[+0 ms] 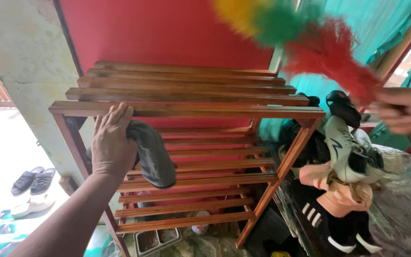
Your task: The person cleans a wooden shoe rack using a colorful feather duster and a cloth. They dust the slats and wipe a black slipper, then place the slipper back on the rack.
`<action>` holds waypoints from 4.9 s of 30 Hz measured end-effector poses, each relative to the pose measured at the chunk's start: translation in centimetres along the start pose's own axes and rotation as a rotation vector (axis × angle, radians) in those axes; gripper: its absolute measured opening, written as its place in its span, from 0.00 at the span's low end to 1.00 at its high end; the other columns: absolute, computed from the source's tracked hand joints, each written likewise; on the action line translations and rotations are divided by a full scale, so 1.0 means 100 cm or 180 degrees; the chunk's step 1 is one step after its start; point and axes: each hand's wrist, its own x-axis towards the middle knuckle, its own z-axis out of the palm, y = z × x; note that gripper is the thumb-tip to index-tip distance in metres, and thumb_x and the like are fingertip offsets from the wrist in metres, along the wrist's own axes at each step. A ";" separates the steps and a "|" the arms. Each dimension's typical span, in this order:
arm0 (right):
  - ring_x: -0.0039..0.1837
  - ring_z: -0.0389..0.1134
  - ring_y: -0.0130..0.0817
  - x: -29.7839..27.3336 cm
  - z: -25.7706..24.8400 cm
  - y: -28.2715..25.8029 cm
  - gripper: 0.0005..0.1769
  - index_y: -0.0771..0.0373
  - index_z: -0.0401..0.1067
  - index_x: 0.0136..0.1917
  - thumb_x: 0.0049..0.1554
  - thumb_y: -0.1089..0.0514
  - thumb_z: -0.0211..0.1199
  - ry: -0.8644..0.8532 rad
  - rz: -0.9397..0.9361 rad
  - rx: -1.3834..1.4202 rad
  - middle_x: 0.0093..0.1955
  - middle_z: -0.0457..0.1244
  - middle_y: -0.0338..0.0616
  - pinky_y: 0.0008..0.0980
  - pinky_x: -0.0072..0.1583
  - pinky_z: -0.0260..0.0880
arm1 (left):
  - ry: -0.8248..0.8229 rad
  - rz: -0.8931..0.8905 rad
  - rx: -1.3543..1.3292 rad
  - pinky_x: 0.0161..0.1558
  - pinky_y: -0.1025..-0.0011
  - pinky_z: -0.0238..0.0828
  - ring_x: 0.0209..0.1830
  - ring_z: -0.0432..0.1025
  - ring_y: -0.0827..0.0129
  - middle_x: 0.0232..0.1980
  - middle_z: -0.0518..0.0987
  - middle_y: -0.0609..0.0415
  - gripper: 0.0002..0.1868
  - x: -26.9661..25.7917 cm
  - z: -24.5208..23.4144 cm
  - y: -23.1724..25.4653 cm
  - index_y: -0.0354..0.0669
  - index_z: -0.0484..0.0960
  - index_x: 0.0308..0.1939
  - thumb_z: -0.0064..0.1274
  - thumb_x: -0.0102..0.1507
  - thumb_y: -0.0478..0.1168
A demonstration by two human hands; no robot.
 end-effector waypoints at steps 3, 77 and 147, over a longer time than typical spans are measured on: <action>0.27 0.48 0.21 0.017 0.056 0.002 0.22 0.74 0.71 0.59 0.67 0.49 0.57 0.0182 -0.0160 0.0449 0.30 0.54 0.33 0.23 0.29 0.44 | -0.0014 0.0027 0.0008 0.78 0.57 0.44 0.78 0.58 0.54 0.74 0.69 0.47 0.36 -0.002 0.000 0.001 0.40 0.75 0.67 0.47 0.51 0.30; 0.27 0.57 0.25 -0.154 0.270 0.116 0.19 0.42 0.66 0.71 0.67 0.48 0.50 0.0567 -0.0016 -0.0763 0.31 0.60 0.33 0.27 0.29 0.62 | -0.1513 -0.4306 -0.2670 0.47 0.58 0.75 0.45 0.78 0.53 0.48 0.83 0.40 0.20 -0.112 0.031 0.003 0.35 0.83 0.51 0.61 0.55 0.37; 0.46 0.72 0.29 -0.001 0.225 -0.039 0.17 0.50 0.76 0.65 0.63 0.55 0.59 0.1040 -0.0647 -0.1072 0.51 0.72 0.46 0.35 0.49 0.73 | -0.1345 -0.1242 0.0376 0.42 0.54 0.76 0.47 0.78 0.48 0.86 0.32 0.60 0.57 0.010 -0.039 0.021 0.55 0.38 0.81 0.47 0.52 0.25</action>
